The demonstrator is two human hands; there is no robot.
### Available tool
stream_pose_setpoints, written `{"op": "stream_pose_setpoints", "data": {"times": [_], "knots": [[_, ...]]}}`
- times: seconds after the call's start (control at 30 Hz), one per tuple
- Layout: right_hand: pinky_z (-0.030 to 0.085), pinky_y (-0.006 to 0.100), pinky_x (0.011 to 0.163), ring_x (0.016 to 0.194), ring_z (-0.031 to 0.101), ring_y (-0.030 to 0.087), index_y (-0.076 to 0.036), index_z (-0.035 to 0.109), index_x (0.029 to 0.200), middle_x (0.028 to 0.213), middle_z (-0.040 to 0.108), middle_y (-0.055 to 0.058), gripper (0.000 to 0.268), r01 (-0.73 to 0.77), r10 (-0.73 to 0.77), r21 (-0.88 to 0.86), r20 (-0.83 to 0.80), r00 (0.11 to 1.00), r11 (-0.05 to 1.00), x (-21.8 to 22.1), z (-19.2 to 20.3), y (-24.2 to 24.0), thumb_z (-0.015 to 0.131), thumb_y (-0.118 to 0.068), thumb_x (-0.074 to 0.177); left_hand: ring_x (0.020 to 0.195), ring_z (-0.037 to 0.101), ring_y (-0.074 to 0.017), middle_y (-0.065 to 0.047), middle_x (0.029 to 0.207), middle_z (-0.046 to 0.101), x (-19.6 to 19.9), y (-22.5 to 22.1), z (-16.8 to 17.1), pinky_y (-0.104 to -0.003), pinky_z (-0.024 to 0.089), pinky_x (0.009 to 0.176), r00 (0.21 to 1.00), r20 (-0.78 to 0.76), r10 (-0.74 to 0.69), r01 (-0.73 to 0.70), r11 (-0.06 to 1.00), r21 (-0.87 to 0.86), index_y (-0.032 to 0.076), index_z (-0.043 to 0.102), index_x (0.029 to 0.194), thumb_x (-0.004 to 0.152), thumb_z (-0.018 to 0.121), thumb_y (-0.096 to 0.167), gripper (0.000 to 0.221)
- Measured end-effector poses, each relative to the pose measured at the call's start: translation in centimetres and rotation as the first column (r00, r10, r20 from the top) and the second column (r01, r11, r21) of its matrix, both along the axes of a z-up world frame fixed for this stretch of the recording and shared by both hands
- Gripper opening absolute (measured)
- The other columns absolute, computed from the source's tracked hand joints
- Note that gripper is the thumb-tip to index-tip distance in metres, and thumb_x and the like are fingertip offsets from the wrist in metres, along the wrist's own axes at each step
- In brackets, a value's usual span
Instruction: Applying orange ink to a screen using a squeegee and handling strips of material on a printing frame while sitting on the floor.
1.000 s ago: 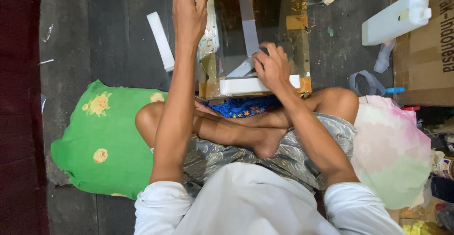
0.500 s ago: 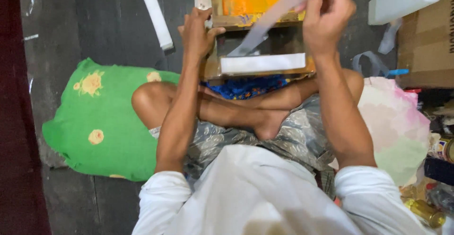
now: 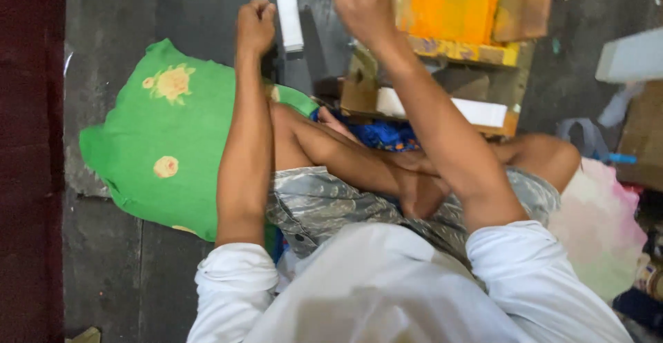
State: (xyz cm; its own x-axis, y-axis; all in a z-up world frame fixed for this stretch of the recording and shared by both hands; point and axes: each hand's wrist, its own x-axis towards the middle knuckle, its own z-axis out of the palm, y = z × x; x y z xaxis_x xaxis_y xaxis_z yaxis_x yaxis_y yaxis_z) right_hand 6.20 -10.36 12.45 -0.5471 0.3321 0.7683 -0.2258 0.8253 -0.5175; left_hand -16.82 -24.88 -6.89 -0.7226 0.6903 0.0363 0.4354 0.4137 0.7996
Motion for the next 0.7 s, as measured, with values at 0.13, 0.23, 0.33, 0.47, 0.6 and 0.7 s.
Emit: {"op": "stream_pose_setpoints", "data": {"times": [0.13, 0.23, 0.33, 0.47, 0.6, 0.7], "knots": [[0.055, 0.039, 0.102, 0.124, 0.067, 0.032, -0.001, 0.073, 0.125, 0.131, 0.07, 0.016, 0.03, -0.088, 0.115, -0.122, 0.236, 0.965, 0.989, -5.7, -5.3, -2.2, 0.057, 0.005, 0.1, 0.091, 0.077, -0.0232, -0.008, 0.093, 0.083, -4.5, 0.3, -11.7, -0.036, 0.058, 0.083, 0.998, -0.022, 0.067, -0.063, 0.986, 0.152, 0.009, 0.081, 0.09, 0.089, 0.055, 0.019, 0.028], [0.051, 0.043, 0.101, 0.123, 0.066, 0.036, -0.001, 0.073, 0.12, 0.13, 0.071, 0.017, 0.028, -0.195, 0.222, -0.108, 0.38, 0.898, 0.975, -7.2, -10.1, -2.6, 0.052, -0.002, 0.101, 0.072, 0.052, -0.0087, 0.002, 0.064, 0.041, -3.8, 0.7, -11.4, -0.048, 0.039, 0.062, 0.999, -0.039, -0.004, 0.006, 0.998, 0.061, 0.008, 0.058, 0.062, 0.091, 0.049, 0.023, 0.034], [0.053, 0.044, 0.098, 0.118, 0.068, 0.041, -0.001, 0.072, 0.123, 0.128, 0.071, 0.022, 0.033, -0.242, 0.248, -0.074, 0.459, 0.853, 0.968, -7.7, -14.6, -2.4, 0.055, 0.002, 0.094, 0.089, 0.077, -0.0226, -0.009, 0.094, 0.083, -3.6, 2.2, -11.8, -0.038, 0.056, 0.081, 0.986, 0.123, 0.113, -0.118, 0.992, 0.041, 0.008, 0.081, 0.095, 0.09, 0.06, 0.033, 0.033], [0.054, 0.049, 0.101, 0.12, 0.066, 0.042, 0.002, 0.076, 0.122, 0.129, 0.069, 0.027, 0.034, -0.254, 0.247, -0.059, 0.52, 0.818, 0.965, -7.9, -17.5, -2.5, 0.06, 0.008, 0.093, 0.098, 0.076, -0.0247, -0.003, 0.105, 0.081, -2.0, 1.6, -6.1, -0.038, 0.057, 0.084, 0.932, 0.318, 0.174, -0.136, 0.981, -0.138, 0.016, 0.079, 0.103, 0.095, 0.051, 0.03, 0.032], [0.057, 0.05, 0.099, 0.117, 0.067, 0.043, 0.007, 0.076, 0.117, 0.126, 0.069, 0.029, 0.026, -0.247, 0.234, -0.047, 0.523, 0.82, 0.968, -8.1, -18.4, -2.2, 0.064, 0.007, 0.094, 0.093, 0.075, -0.0228, -0.003, 0.102, 0.082, -2.2, 1.4, -6.0, -0.039, 0.055, 0.08, 0.938, 0.309, 0.155, -0.107, 0.98, -0.167, 0.015, 0.079, 0.102, 0.094, 0.052, 0.036, 0.034], [0.054, 0.052, 0.1, 0.121, 0.063, 0.042, 0.001, 0.075, 0.125, 0.133, 0.067, 0.022, 0.035, -0.202, 0.188, -0.049, 0.624, 0.759, 0.978, -7.8, -18.5, -2.5, 0.066, 0.002, 0.091, 0.092, 0.074, -0.0216, -0.001, 0.101, 0.081, -2.2, 1.2, -6.0, -0.039, 0.054, 0.078, 0.931, 0.335, 0.146, -0.094, 0.981, -0.167, 0.016, 0.079, 0.103, 0.094, 0.051, 0.035, 0.035]]}}
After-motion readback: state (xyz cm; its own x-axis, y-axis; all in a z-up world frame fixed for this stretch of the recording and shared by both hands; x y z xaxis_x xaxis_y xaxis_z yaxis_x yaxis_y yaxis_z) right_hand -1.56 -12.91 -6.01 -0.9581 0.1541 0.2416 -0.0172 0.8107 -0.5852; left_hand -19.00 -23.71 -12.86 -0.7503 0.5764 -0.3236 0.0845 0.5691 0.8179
